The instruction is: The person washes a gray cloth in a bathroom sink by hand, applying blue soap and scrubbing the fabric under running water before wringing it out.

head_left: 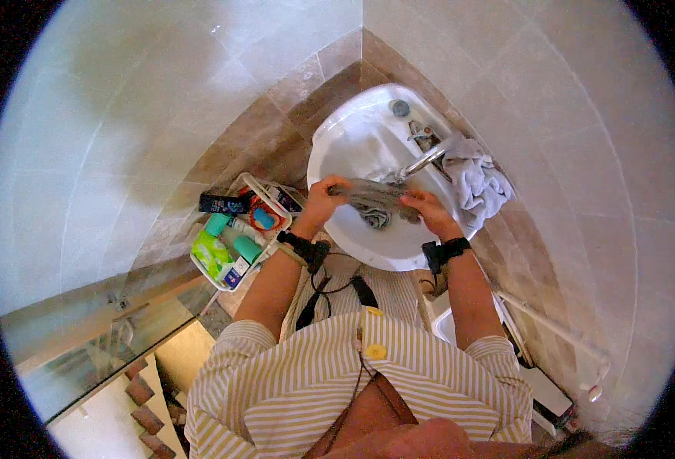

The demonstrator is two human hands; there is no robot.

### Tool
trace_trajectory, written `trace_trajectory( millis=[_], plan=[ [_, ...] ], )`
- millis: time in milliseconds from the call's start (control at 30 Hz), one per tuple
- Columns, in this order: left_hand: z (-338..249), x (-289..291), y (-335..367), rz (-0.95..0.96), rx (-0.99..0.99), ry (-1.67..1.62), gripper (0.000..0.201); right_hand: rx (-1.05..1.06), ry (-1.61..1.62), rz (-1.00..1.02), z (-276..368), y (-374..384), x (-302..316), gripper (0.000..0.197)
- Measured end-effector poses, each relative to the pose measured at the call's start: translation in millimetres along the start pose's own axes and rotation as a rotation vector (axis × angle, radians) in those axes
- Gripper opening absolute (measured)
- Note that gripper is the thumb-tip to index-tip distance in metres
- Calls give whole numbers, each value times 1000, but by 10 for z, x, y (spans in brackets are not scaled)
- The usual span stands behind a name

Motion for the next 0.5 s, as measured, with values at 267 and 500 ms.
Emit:
trace_trajectory(
  millis=[267, 500],
  plan=[
    [39, 73, -80, -169, 44, 99, 28, 35, -510, -290, 314, 70, -21, 39],
    [72, -84, -121, 116, 174, 360, 27, 559, -887, -624, 165, 320, -109, 33]
  ],
)
Point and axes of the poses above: each hand's wrist, its own y-axis towards the middle knuckle, its own x-axis out of the back of the hand, z = x × y, the point moved 3 cm from there along y, towards the middle knuckle
